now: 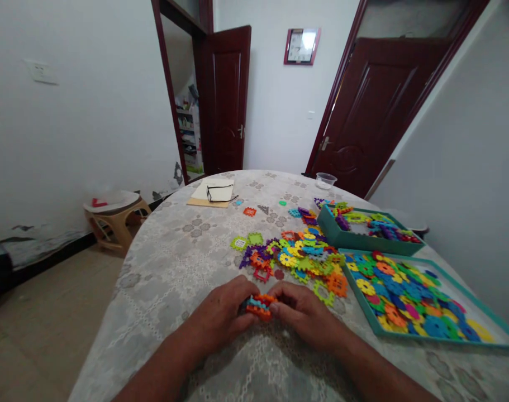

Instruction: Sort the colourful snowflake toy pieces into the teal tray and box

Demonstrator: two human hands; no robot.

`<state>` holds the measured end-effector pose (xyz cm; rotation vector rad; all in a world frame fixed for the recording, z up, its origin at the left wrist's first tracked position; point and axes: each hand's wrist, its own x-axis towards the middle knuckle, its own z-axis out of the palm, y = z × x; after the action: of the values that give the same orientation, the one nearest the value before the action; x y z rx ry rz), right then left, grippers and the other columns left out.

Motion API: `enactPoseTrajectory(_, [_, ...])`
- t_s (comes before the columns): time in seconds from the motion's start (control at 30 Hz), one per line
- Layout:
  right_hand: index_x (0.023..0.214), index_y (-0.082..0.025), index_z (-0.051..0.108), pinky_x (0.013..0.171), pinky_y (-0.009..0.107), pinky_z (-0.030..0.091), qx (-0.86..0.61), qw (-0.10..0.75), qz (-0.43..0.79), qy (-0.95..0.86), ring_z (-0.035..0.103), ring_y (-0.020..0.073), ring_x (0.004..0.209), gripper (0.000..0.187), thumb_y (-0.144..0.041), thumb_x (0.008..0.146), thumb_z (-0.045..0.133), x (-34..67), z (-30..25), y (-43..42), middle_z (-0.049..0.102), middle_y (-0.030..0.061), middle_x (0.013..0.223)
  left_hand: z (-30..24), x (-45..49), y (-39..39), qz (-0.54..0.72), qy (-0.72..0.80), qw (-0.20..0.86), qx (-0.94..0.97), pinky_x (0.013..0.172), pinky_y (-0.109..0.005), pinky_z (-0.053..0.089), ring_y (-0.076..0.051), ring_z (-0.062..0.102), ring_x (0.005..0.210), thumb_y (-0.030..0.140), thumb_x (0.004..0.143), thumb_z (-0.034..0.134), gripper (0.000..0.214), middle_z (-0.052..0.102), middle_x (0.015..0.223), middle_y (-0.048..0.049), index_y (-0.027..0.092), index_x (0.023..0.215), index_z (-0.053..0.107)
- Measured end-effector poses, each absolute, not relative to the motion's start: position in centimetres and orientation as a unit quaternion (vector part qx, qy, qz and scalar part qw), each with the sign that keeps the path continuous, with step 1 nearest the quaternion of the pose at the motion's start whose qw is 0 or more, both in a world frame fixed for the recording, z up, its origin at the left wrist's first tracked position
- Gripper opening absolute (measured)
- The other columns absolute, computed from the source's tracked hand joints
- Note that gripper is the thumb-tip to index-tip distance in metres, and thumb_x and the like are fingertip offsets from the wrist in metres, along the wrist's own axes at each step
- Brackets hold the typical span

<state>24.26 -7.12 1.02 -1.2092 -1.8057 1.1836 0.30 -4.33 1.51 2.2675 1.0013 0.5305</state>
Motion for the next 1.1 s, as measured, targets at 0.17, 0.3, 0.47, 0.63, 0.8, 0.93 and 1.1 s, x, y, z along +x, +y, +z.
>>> enactPoseTrajectory(0.17, [0.1,-0.022,0.074,0.07,0.027,0.048,-0.423,0.322,0.487,-0.694,0.064,0.0181,0.08,0.019,-0.034,0.098,0.06,24.0,1.2,-7.5,0.072,0.0022,0.091,2.1,0.3,-4.8,0.21,0.383,0.355,0.827,0.081,-0.025,0.043,-0.016,0.061,0.093,0.029,0.09,0.072,0.015,0.067,0.102,0.0014,0.025,0.105,0.069])
enactPoseTrajectory(0.3, [0.116,-0.027,0.071,0.096,0.037,0.053,-0.405,0.36,0.324,-0.775,0.068,0.0235,0.107,0.03,-0.02,0.097,0.049,24.5,0.1,-7.2,0.074,0.0061,0.113,2.6,0.0,-4.8,0.184,0.404,0.368,0.817,0.081,-0.026,0.043,-0.017,0.062,0.093,0.035,0.088,0.075,0.017,0.071,0.101,0.0024,0.026,0.102,0.071])
enactPoseTrajectory(0.47, [0.122,-0.027,0.068,0.118,0.05,0.041,-0.391,0.319,0.097,-0.858,0.061,0.0254,0.122,0.028,-0.017,0.098,0.055,24.3,-1.9,-6.7,0.07,0.0092,0.126,2.6,-0.8,-4.3,0.157,0.446,0.348,0.809,0.078,-0.026,0.042,-0.018,0.063,0.091,0.039,0.083,0.078,0.023,0.072,0.099,0.0029,0.024,0.099,0.071])
enactPoseTrajectory(0.63, [0.098,-0.022,0.07,0.107,0.041,0.047,-0.429,0.207,0.034,-0.879,0.062,0.0217,0.104,0.015,-0.018,0.101,0.056,23.8,-1.9,-6.6,0.069,0.0062,0.103,2.5,-1.0,-4.0,0.142,0.458,0.34,0.809,0.075,-0.026,0.041,-0.017,0.062,0.087,0.035,0.082,0.076,0.02,0.071,0.096,0.0015,0.022,0.097,0.07])
enactPoseTrajectory(0.8, [0.099,-0.019,0.07,0.098,0.04,0.045,-0.517,0.112,-0.032,-0.848,0.06,0.0258,0.108,0.016,-0.013,0.099,0.055,26.1,-1.3,-5.9,0.069,0.0104,0.11,2.7,-0.8,-4.0,0.152,0.448,0.335,0.815,0.075,-0.027,0.041,-0.018,0.062,0.087,0.036,0.084,0.074,0.018,0.071,0.097,-0.0002,0.024,0.097,0.07])
enactPoseTrajectory(0.93, [0.089,-0.018,0.07,0.088,0.04,0.044,-0.599,0.071,-0.066,-0.795,0.059,0.0278,0.096,0.015,-0.013,0.095,0.057,28.0,-1.0,-5.3,0.067,0.0103,0.096,2.8,-0.8,-4.1,0.153,0.444,0.32,0.823,0.074,-0.028,0.042,-0.019,0.062,0.088,0.04,0.084,0.075,0.021,0.071,0.097,-0.001,0.025,0.097,0.07])
enactPoseTrajectory(1.1, [0.108,-0.022,0.069,0.099,0.039,0.044,-0.563,0.172,-0.023,-0.808,0.058,0.0265,0.108,0.018,-0.016,0.099,0.054,26.9,-0.3,-5.0,0.068,0.0096,0.111,2.3,-0.7,-4.2,0.161,0.434,0.319,0.827,0.078,-0.029,0.045,-0.02,0.063,0.091,0.045,0.084,0.077,0.027,0.073,0.101,-0.0017,0.027,0.103,0.071])
